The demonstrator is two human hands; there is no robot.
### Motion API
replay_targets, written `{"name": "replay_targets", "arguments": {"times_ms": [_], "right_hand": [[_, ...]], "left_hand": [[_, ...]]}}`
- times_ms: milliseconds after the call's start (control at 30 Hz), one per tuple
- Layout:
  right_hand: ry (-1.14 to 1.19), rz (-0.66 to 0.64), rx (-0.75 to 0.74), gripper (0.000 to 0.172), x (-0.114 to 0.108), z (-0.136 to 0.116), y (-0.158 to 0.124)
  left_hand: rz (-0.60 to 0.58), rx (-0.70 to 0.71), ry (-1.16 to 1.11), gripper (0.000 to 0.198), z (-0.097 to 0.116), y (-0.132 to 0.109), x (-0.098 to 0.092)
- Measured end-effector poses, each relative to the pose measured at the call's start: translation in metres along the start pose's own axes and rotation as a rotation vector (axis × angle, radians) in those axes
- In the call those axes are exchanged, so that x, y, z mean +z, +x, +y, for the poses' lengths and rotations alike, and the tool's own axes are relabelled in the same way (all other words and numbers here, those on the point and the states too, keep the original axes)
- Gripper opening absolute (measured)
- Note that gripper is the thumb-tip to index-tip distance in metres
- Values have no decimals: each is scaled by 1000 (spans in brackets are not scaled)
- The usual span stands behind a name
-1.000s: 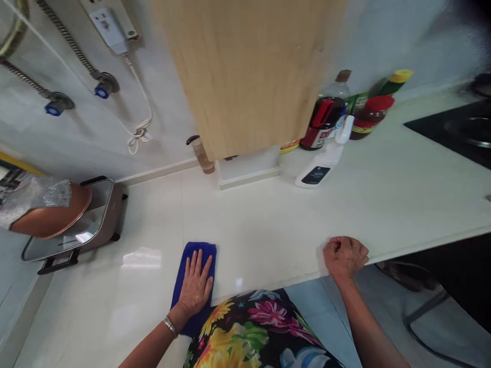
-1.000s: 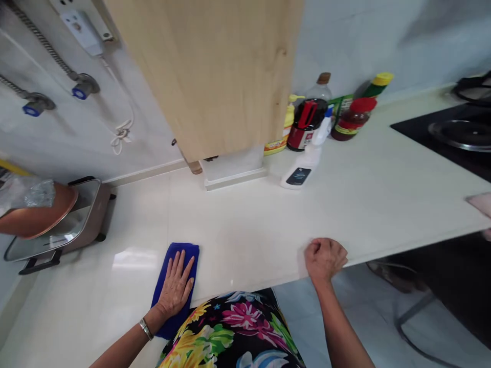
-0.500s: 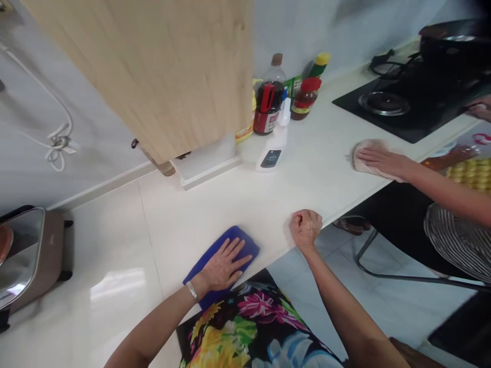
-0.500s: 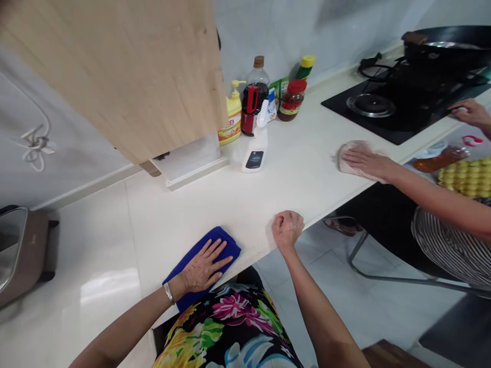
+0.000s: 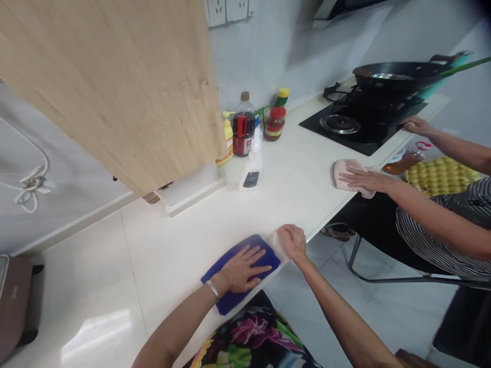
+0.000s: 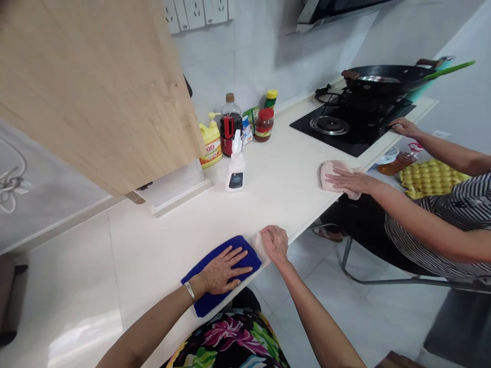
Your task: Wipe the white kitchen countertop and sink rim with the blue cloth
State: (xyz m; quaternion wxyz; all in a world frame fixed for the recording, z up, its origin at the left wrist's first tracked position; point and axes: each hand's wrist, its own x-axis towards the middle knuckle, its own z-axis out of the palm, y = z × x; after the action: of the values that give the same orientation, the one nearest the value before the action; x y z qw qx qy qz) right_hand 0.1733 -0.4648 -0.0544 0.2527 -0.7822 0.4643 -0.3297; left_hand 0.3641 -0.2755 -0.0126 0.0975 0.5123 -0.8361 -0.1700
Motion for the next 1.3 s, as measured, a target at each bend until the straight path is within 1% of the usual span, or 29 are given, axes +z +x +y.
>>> {"name": "replay_targets", "arguments": {"times_ms": [67, 100, 167, 267, 333, 433, 567, 700, 767, 833, 900, 1067, 1167, 1300], "right_hand": [[44, -21, -16, 33, -9, 9, 10], [57, -3, -10, 33, -12, 13, 16], [61, 96, 27, 35, -15, 20, 26], [52, 267, 66, 32, -10, 23, 34], [57, 338, 68, 29, -5, 23, 35], [76, 412, 85, 32, -2, 25, 34], [96, 446, 111, 32, -2, 31, 35], [88, 441, 135, 33, -1, 33, 36], [75, 429, 143, 33, 0, 34, 37], [59, 416, 146, 33, 0, 33, 38], [43, 407, 144, 33, 0, 32, 39], [7, 382, 130, 31, 0, 29, 40], [-9, 366, 122, 30, 1, 29, 39], [-7, 368, 111, 30, 4, 29, 37]], "left_hand": [[18, 4, 5, 60, -6, 8, 0], [25, 4, 8, 60, -9, 12, 0], [40, -5, 14, 59, -14, 19, 0], [66, -31, 29, 59, -21, 29, -1], [78, -37, 36, 59, -24, 36, -3], [86, -36, 40, 59, -29, 49, -8], [97, -33, 39, 56, -37, 74, -13], [130, -75, 43, 55, -43, 100, -10], [147, -100, 57, 56, -43, 107, -8], [161, -115, 73, 56, -40, 109, -6], [166, -102, 76, 57, -34, 103, -3], [126, -7, 48, 60, -8, 76, 7], [114, -30, 42, 62, 4, 62, 13], [92, -64, 37, 64, 10, 55, 14]]}}
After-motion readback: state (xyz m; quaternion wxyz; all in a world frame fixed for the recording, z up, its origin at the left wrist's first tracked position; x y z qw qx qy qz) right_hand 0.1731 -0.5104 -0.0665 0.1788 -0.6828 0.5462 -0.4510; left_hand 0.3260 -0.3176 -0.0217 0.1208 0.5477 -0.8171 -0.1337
